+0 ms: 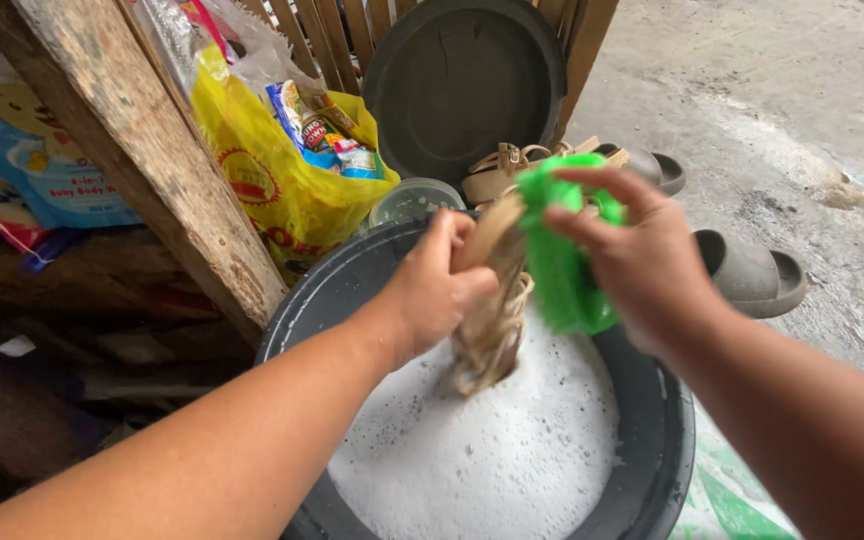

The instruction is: The person washes sandals in a basin of soapy water by scrubbing the straps and soles with a green brush. They clean the sandals one at a time, turning them over to reach all sides before setting them aside.

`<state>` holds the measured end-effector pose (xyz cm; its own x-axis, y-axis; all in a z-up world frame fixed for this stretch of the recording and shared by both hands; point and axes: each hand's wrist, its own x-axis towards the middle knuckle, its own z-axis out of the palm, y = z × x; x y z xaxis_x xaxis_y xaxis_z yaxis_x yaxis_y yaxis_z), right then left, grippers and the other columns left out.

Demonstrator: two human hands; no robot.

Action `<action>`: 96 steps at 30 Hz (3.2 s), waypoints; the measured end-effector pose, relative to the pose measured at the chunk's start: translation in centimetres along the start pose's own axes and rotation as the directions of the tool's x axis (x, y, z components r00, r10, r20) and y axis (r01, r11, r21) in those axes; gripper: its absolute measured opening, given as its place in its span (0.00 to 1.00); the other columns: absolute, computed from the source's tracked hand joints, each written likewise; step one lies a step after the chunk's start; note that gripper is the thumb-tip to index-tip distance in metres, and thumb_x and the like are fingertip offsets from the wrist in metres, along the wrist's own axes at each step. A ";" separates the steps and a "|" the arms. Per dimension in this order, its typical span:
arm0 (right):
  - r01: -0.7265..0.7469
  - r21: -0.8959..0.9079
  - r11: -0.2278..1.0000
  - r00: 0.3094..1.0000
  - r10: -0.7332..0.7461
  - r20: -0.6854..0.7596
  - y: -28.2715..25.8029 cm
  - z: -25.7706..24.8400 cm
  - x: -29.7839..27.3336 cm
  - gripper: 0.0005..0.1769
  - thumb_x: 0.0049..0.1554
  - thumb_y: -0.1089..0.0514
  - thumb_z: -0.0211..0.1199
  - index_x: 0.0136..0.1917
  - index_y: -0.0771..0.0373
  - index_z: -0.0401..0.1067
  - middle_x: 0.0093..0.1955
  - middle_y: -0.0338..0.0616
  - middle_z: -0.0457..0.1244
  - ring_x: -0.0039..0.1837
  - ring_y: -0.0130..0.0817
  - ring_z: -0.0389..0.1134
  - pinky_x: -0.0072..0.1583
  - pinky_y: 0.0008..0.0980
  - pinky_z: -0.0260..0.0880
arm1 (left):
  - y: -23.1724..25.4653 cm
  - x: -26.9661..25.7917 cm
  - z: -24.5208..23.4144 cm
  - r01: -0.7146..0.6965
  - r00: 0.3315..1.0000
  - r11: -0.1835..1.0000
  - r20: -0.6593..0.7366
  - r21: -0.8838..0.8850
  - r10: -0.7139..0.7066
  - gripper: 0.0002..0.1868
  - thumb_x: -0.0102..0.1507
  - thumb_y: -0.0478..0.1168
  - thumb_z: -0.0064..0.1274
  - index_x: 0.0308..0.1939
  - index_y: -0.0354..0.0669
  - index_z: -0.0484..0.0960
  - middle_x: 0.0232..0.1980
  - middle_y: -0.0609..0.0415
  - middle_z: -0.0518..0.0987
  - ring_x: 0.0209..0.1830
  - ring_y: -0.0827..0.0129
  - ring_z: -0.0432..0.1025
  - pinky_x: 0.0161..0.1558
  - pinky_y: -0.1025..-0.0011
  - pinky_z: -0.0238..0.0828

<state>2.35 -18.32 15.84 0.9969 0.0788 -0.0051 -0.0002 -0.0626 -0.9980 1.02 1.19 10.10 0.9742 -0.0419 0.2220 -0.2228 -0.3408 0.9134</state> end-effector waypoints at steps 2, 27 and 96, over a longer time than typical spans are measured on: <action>0.008 -0.088 0.996 0.999 -0.005 0.034 -0.4 1.7 -1.5 0.20 0.55 0.55 0.64 0.62 0.46 0.76 0.48 0.43 0.71 0.43 0.35 0.74 0.42 0.37 0.77 | 1.1 -0.5 -0.4 0.053 0.998 0.986 -0.030 0.161 -0.049 0.22 0.55 0.37 0.61 0.51 0.39 0.71 0.45 0.50 0.80 0.44 0.66 0.77 0.48 0.66 0.76; -0.151 -0.252 0.956 0.959 0.204 0.198 1.1 6.6 -3.2 0.19 0.55 0.52 0.69 0.61 0.50 0.77 0.45 0.48 0.71 0.41 0.35 0.73 0.42 0.37 0.77 | 1.7 -4.3 -5.9 0.334 0.943 0.836 -0.158 0.435 -0.294 0.11 0.54 0.40 0.67 0.39 0.47 0.86 0.34 0.51 0.85 0.32 0.64 0.78 0.37 0.65 0.74; 0.240 -0.495 0.835 0.939 -0.070 0.337 5.2 7.9 -5.1 0.22 0.52 0.46 0.70 0.61 0.42 0.77 0.47 0.46 0.74 0.46 0.35 0.76 0.50 0.36 0.74 | -0.1 -7.0 -7.3 0.343 0.934 0.733 -0.133 0.588 -0.330 0.20 0.55 0.33 0.64 0.51 0.50 0.87 0.42 0.49 0.86 0.41 0.62 0.82 0.45 0.67 0.78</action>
<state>-3.33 -11.23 10.23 0.9096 0.4133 0.0438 0.2777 -0.5259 -0.8039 -6.01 8.40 10.98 0.9789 0.1982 -0.0490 0.1926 -0.8164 0.5445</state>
